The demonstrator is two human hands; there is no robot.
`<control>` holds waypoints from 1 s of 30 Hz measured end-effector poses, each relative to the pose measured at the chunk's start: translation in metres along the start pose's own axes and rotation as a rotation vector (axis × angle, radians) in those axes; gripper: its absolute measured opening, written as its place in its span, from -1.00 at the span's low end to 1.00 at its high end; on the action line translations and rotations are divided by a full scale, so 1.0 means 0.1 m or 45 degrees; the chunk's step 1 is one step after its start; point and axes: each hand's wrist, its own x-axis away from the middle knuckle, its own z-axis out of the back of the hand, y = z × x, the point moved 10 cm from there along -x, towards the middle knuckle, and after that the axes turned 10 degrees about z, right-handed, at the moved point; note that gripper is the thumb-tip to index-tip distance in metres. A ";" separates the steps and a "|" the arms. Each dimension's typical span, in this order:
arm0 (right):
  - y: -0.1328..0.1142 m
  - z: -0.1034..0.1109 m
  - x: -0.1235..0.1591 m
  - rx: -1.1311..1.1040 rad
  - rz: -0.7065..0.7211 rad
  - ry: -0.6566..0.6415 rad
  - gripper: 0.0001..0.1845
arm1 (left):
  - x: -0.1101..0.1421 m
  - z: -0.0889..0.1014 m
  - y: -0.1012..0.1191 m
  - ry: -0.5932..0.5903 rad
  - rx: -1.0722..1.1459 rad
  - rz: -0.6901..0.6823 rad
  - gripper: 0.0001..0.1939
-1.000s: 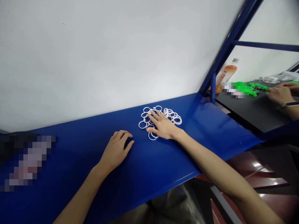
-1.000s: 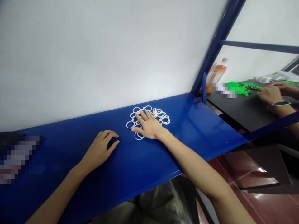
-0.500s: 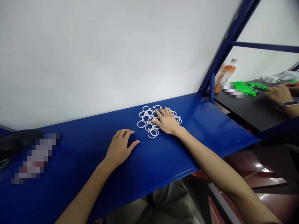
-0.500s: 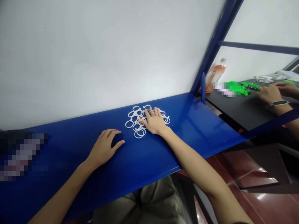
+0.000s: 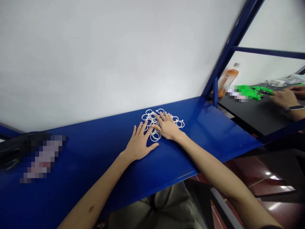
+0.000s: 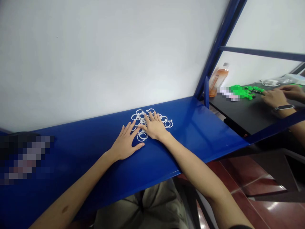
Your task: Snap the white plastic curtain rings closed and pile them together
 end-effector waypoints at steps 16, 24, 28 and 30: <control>0.01 0.15 -0.06 0.116 0.134 0.056 -0.23 | -0.03 0.02 -0.07 0.085 0.124 0.000 -0.54; 0.05 0.24 -0.06 0.146 0.066 0.105 -0.29 | -0.03 0.18 -0.08 0.168 0.218 0.036 -0.66; 0.10 0.35 -0.04 0.196 0.006 0.196 -0.24 | -0.03 0.26 -0.08 0.217 0.270 0.048 -0.71; 0.12 0.40 -0.03 0.197 -0.022 0.234 -0.22 | -0.02 0.31 -0.07 0.259 0.272 0.040 -0.79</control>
